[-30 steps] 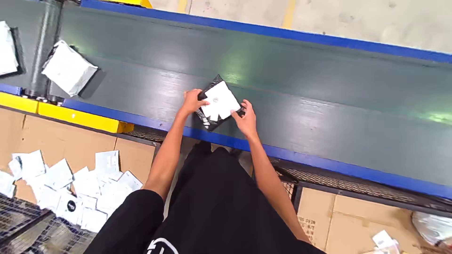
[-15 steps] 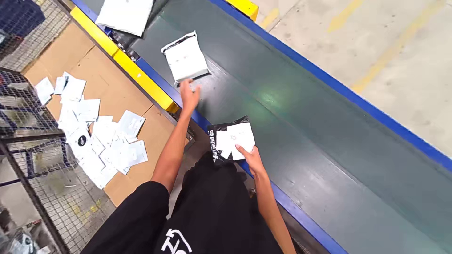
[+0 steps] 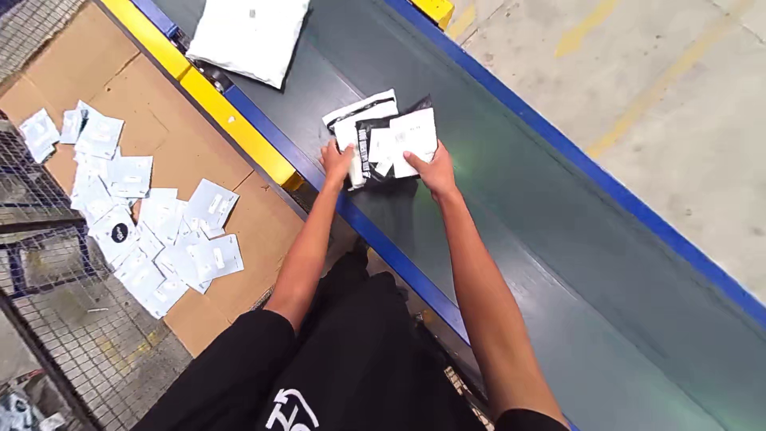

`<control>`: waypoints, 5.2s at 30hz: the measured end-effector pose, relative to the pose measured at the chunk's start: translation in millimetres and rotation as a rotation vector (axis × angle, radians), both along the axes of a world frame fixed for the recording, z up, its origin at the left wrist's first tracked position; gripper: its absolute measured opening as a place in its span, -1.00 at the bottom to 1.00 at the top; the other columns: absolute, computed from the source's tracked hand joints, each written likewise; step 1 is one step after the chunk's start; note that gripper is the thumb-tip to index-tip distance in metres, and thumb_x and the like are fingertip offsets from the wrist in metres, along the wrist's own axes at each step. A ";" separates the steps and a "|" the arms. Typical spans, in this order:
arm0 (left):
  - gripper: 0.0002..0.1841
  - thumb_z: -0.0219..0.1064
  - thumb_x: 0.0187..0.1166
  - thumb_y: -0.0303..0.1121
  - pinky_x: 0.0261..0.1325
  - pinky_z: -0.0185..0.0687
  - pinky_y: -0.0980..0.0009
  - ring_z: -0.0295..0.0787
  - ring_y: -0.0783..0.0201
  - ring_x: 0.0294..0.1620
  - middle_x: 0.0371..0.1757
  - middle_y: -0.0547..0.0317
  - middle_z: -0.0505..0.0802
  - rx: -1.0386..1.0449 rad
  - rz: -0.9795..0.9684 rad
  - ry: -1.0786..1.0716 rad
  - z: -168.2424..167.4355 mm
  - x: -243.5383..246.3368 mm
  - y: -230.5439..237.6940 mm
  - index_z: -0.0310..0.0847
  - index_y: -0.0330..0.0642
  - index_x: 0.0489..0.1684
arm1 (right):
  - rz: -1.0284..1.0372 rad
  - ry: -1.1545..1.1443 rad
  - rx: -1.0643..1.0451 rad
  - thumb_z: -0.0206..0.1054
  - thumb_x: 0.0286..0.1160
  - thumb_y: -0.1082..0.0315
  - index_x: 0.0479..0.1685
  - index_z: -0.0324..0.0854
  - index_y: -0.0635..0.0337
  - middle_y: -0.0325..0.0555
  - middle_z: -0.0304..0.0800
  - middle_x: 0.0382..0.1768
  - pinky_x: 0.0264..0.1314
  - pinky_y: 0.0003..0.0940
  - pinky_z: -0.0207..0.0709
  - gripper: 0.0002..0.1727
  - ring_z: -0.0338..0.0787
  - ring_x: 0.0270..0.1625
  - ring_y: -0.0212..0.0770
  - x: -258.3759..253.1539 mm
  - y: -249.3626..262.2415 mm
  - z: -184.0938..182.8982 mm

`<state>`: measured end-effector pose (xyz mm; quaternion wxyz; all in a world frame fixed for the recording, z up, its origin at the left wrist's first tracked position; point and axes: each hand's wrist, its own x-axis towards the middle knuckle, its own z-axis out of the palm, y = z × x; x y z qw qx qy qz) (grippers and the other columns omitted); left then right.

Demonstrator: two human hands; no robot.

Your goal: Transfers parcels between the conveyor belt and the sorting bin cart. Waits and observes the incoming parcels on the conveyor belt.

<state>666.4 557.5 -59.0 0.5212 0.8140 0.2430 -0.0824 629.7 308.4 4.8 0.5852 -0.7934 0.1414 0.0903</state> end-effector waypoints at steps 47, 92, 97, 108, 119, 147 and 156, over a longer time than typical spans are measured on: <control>-0.32 0.66 0.17 -0.40 0.04 0.91 0.25 0.93 0.29 -0.09 -0.08 0.21 0.94 -0.830 -0.714 0.216 94.2 -237.2 -151.6 0.38 -0.18 0.31 | -0.740 -0.236 0.476 0.59 0.30 0.22 0.64 0.15 0.42 0.07 0.71 0.28 0.36 -0.25 0.72 -0.07 0.80 0.24 -0.24 -392.9 -142.1 13.5; -0.69 0.22 0.63 -0.44 0.18 0.80 0.17 0.88 0.13 0.03 0.07 -0.10 0.88 0.217 -0.872 -0.273 16.7 -354.4 -252.3 0.65 -0.38 0.23 | -1.706 0.198 -0.509 0.17 0.71 0.31 0.50 0.43 0.48 0.32 0.61 0.43 0.53 -0.21 0.53 -0.50 0.66 0.48 0.02 -761.3 -169.8 -69.6; -0.59 0.27 0.62 -0.36 0.20 0.78 0.20 0.84 0.13 0.09 0.22 -0.12 0.81 0.274 -0.752 -0.331 13.8 -274.9 -199.9 0.58 -0.37 0.38 | -1.329 -0.041 -0.765 0.21 0.70 0.35 0.36 0.54 0.49 0.28 0.73 0.24 0.42 -0.31 0.59 -0.59 0.76 0.31 -0.10 -649.0 -217.5 -36.9; -0.45 0.35 0.66 -0.24 0.31 0.67 -0.08 0.68 -0.13 0.38 0.49 -0.23 0.64 0.292 -0.296 -0.326 71.7 -18.5 -47.0 0.38 -0.29 0.57 | -0.540 -0.190 -0.443 0.29 0.61 0.33 0.37 0.53 0.43 0.25 0.76 0.21 0.27 -0.15 0.70 -0.56 0.79 0.25 -0.05 -274.7 -131.2 -27.4; -0.12 0.50 0.47 0.09 0.60 0.40 -0.19 0.41 -0.33 0.62 0.63 -0.45 0.44 0.386 0.157 -0.135 61.6 70.5 97.9 0.30 -0.38 0.64 | -0.242 -0.055 -0.381 0.38 0.60 0.10 0.51 0.45 0.34 0.31 0.64 0.38 0.26 0.06 0.68 -0.38 0.75 0.34 0.12 -93.7 -83.1 -16.8; -0.17 0.52 0.47 -0.45 0.24 0.84 0.08 0.87 0.02 0.15 0.29 -0.21 0.78 -0.563 -0.219 0.012 31.3 77.0 12.2 0.08 -0.28 0.74 | -0.451 -0.005 0.161 0.35 0.58 0.22 0.25 0.65 0.25 -0.23 0.85 -0.14 -0.06 -0.46 0.76 -0.62 0.82 -0.17 -0.47 -147.5 -108.7 -19.6; -0.64 0.15 0.71 -0.56 0.33 0.63 0.31 0.69 0.35 0.18 0.21 -0.02 0.77 -0.781 -0.158 0.262 46.6 -88.7 -123.9 0.45 -0.43 0.43 | -0.045 -0.035 -0.294 0.50 0.10 -0.40 0.17 0.73 0.11 0.39 0.00 0.81 0.63 0.36 0.25 -0.18 0.11 0.81 0.36 -125.7 -88.4 -8.9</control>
